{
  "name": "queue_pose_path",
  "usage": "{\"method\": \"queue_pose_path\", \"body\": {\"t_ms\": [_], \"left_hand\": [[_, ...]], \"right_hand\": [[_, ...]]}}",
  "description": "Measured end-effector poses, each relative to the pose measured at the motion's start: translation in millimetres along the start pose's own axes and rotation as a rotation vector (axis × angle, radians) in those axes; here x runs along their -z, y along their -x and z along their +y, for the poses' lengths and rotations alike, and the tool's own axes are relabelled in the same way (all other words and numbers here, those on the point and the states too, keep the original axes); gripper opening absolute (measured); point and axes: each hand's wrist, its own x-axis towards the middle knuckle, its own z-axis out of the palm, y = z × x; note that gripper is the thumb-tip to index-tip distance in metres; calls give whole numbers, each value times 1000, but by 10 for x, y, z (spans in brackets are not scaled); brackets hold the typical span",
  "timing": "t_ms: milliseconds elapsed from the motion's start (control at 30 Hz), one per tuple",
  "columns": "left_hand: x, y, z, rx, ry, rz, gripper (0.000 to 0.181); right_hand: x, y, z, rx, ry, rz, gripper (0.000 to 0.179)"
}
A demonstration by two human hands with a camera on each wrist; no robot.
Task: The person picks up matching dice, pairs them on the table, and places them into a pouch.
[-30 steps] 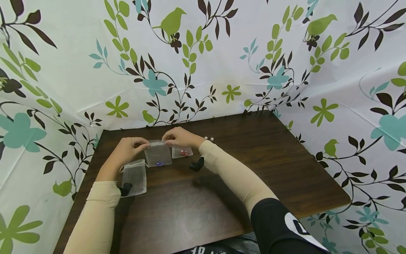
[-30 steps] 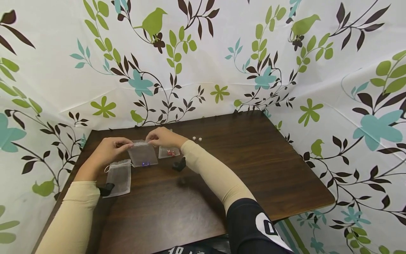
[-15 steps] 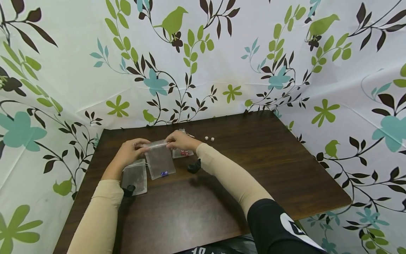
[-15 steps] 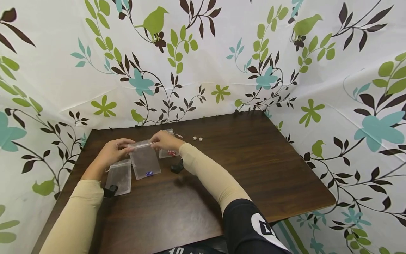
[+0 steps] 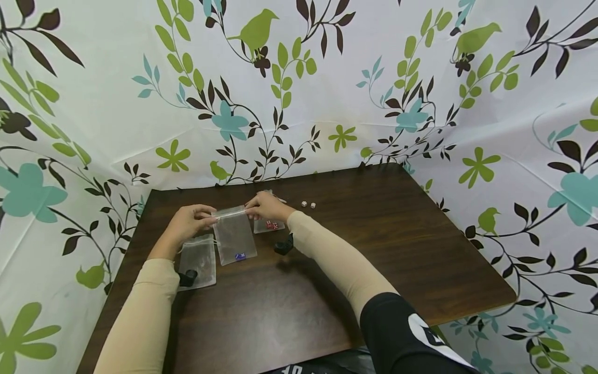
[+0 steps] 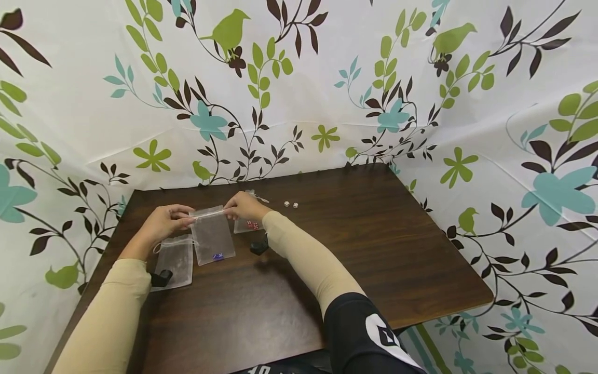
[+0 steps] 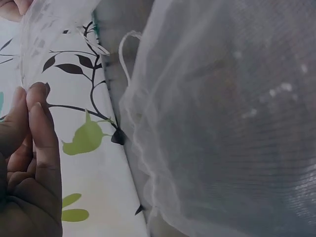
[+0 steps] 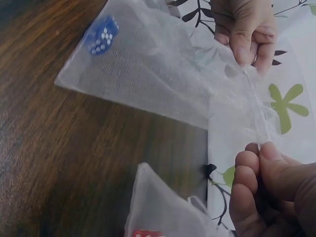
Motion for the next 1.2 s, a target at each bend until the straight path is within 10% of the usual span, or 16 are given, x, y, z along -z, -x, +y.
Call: {"method": "queue_pose_path", "body": {"t_ms": [1200], "left_hand": [[6, -153, -229, 50, 78, 114, 26]], "right_hand": [[29, -79, 312, -116, -34, 78, 26]]}}
